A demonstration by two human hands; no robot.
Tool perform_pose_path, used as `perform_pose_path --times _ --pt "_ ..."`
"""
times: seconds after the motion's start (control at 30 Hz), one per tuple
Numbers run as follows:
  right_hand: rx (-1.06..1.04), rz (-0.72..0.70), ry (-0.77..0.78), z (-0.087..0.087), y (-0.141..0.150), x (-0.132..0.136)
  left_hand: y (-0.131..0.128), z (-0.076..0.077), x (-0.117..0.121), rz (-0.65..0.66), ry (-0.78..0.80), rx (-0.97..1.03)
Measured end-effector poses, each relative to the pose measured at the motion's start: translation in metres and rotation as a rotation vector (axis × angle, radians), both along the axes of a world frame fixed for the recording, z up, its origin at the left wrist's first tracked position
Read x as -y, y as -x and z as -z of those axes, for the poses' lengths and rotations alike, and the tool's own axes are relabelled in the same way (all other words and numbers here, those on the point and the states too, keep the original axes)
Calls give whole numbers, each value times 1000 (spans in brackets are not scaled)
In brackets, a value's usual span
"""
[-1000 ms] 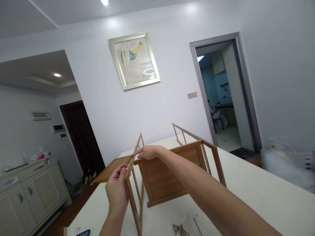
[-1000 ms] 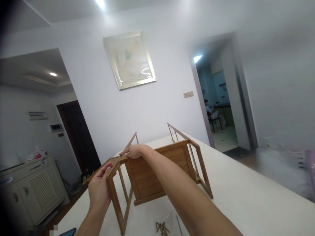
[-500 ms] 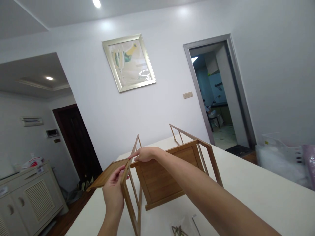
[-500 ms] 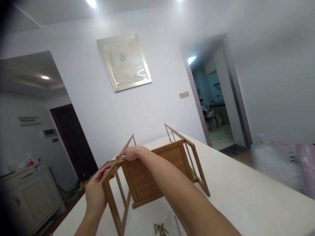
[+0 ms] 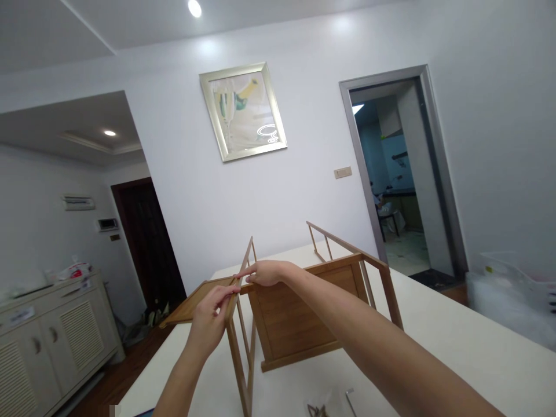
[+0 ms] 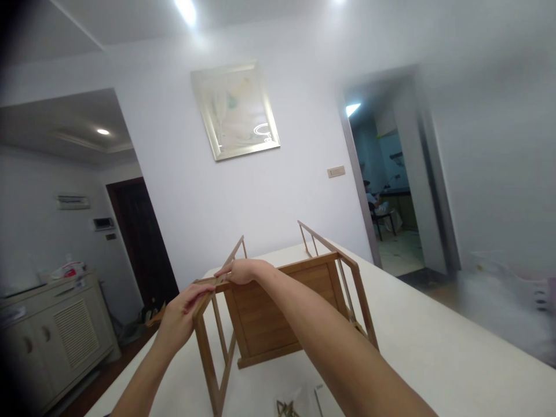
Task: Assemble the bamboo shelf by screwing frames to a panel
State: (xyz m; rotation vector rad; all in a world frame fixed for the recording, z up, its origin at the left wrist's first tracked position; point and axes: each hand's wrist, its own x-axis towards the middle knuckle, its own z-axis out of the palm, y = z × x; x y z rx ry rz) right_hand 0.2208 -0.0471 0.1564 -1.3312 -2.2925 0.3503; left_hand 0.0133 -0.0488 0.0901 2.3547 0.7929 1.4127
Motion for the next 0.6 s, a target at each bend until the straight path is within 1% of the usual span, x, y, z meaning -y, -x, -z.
perform_pose_path --times 0.13,0.23,0.37,0.47,0.6 --pt "91 26 -5 -2 0 8 -7 -3 4 -22 -34 -32" --pt "37 67 -42 -1 0 10 -7 -4 4 -49 -50 -23" --pt "-16 140 -88 1 2 11 -1 -3 0 -50 -23 35" --pt "0 139 -124 1 5 14 2 -1 -2 -36 -14 73" --pt "39 136 -170 -1 8 20 -1 0 0 -19 -22 133"
